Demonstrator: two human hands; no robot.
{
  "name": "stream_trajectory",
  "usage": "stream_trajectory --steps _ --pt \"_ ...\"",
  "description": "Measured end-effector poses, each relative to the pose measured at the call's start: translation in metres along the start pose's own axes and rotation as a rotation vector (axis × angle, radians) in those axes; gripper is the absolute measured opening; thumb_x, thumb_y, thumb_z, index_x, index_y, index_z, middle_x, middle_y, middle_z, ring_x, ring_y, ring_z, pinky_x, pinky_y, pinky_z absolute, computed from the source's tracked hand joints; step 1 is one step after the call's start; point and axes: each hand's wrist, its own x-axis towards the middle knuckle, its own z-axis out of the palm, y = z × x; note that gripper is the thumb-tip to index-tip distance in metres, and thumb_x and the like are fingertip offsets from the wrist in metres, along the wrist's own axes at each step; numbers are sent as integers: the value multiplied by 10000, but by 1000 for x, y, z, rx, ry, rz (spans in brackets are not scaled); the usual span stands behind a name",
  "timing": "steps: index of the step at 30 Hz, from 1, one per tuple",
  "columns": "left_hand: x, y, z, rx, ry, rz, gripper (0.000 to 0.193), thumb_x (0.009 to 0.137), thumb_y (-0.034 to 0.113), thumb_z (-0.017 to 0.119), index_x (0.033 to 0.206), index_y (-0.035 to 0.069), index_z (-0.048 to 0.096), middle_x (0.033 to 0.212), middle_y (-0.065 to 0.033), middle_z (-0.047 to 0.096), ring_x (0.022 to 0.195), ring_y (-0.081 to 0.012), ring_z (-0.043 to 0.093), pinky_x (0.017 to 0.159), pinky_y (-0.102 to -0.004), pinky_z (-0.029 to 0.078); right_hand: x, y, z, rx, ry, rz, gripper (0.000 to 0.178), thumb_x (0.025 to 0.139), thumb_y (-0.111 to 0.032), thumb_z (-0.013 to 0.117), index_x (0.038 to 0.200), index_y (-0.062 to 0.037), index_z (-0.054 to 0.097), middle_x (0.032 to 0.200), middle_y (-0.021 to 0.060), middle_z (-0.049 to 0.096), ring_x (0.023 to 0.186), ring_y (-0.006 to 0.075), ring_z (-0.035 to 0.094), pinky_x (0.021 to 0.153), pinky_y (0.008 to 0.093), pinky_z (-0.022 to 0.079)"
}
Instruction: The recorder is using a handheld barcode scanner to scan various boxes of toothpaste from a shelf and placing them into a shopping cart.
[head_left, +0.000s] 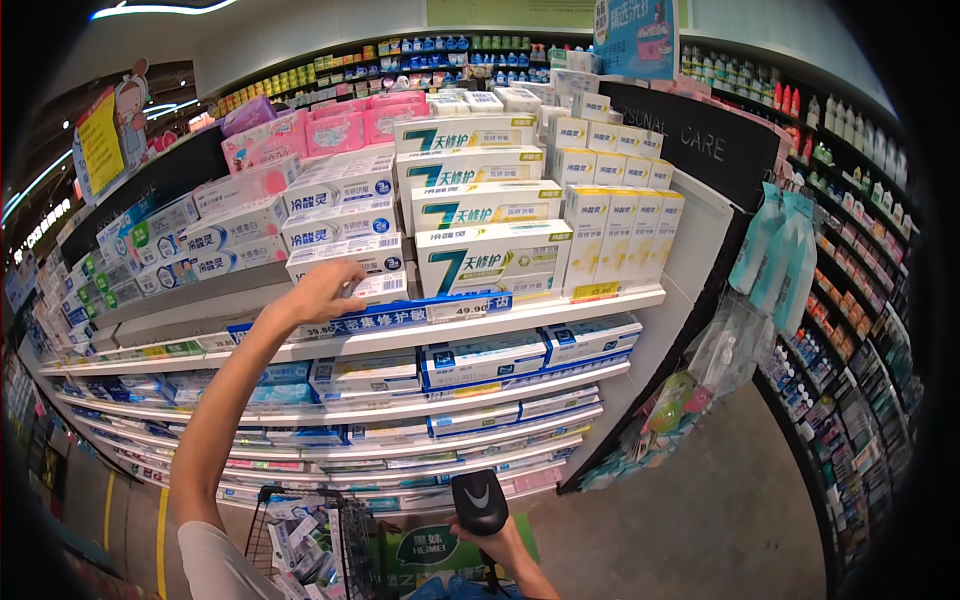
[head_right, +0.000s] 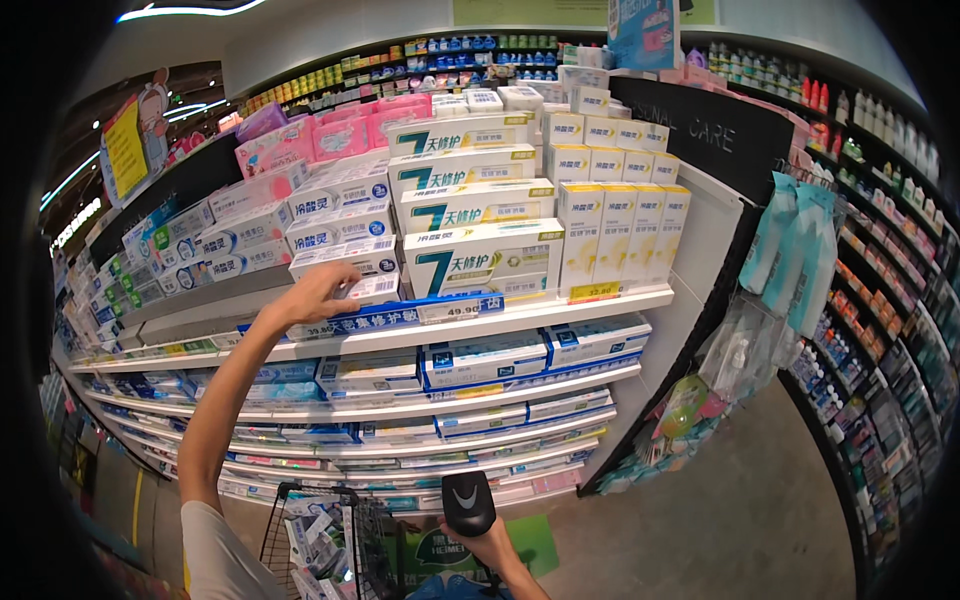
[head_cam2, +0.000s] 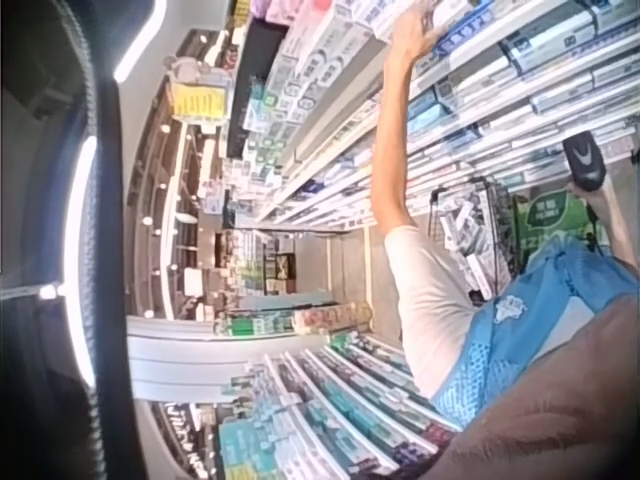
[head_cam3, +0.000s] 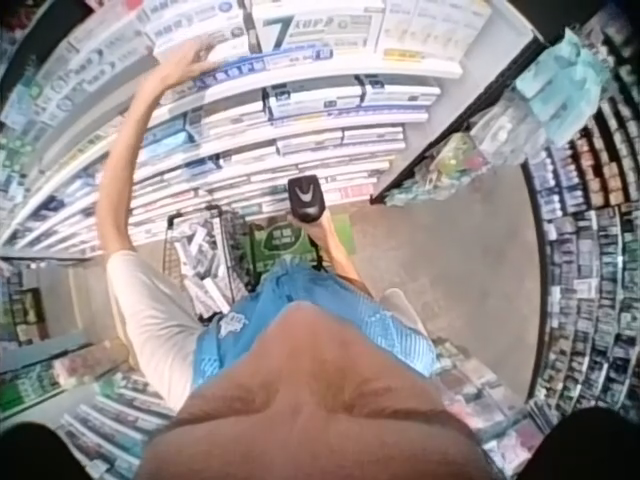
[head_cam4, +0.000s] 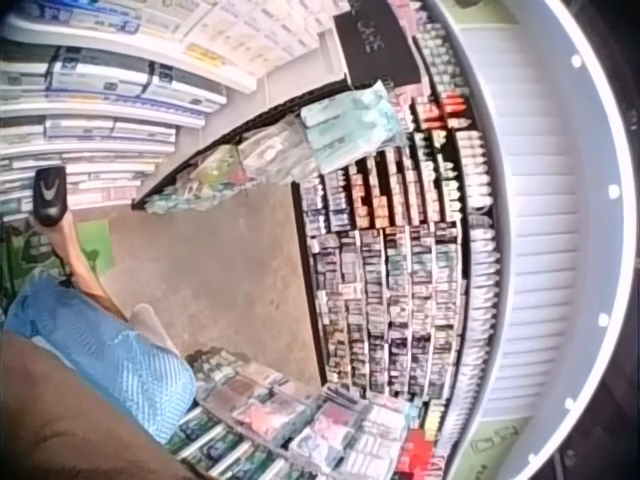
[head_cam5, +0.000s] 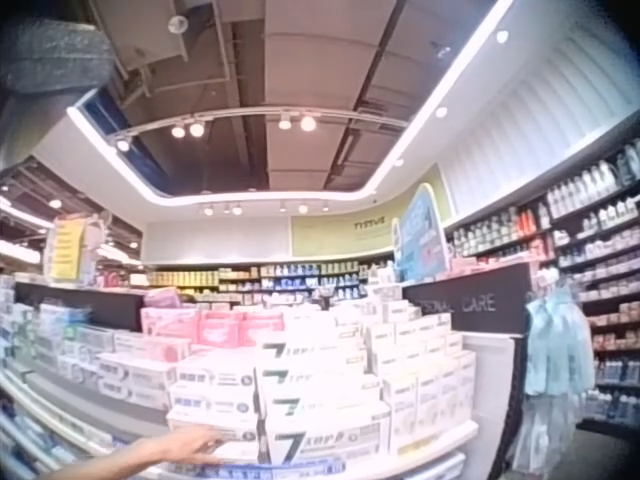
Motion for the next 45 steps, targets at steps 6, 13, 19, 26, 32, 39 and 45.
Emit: stream_trajectory --steps 6,13,19,26,32,39,45 --pt "-10 23 0 17 100 -103 423 771 277 663 1084 -1 596 1030 -162 578 967 -332 560 855 -407 445 5 0 -3 57 24 35 253 759 -111 739 976 -13 653 890 46 695 802 103 636 723 262 508" --pt "-55 29 23 219 215 -75 488 807 300 623 1193 12 546 1222 -176 541 1103 -334 532 916 -410 445 11 9 -4 -6 18 16 245 755 -109 745 966 -18 659 887 52 700 831 111 649 729 265 515" --pt "-61 22 38 250 333 -29 614 776 289 654 1303 48 453 1298 -178 484 1156 -348 494 961 -413 414 17 6 12 -12 -35 59 267 750 -66 735 989 -7 633 907 74 691 848 122 644 736 267 515" --pt "-64 24 46 232 385 -8 737 738 284 689 1340 4 369 1335 -191 422 1255 -349 384 1061 -449 295 19 -5 35 -54 -152 74 298 752 -50 721 1026 1 613 929 83 688 862 131 637 762 277 508" --pt "-70 19 50 210 434 -17 750 726 295 698 1339 10 374 1335 -200 420 1255 -347 383 1076 -452 278 16 -6 49 -56 -162 106 327 746 -84 738 1037 -4 613 934 67 692 878 122 630 787 275 496" --pt "-77 18 53 205 432 -55 761 751 337 669 1350 -5 348 1358 -201 390 1271 -348 359 1082 -458 258 10 3 63 -100 -158 70 330 740 -211 769 978 -17 648 885 61 684 795 121 617 724 289 486" --pt "-108 55 79 55 693 -12 794 689 173 705 1363 -18 330 1400 -221 348 1308 -376 319 1078 -482 244 4 9 66 -94 -125 79 344 725 -161 778 987 9 633 911 77 687 827 124 625 749 287 493"
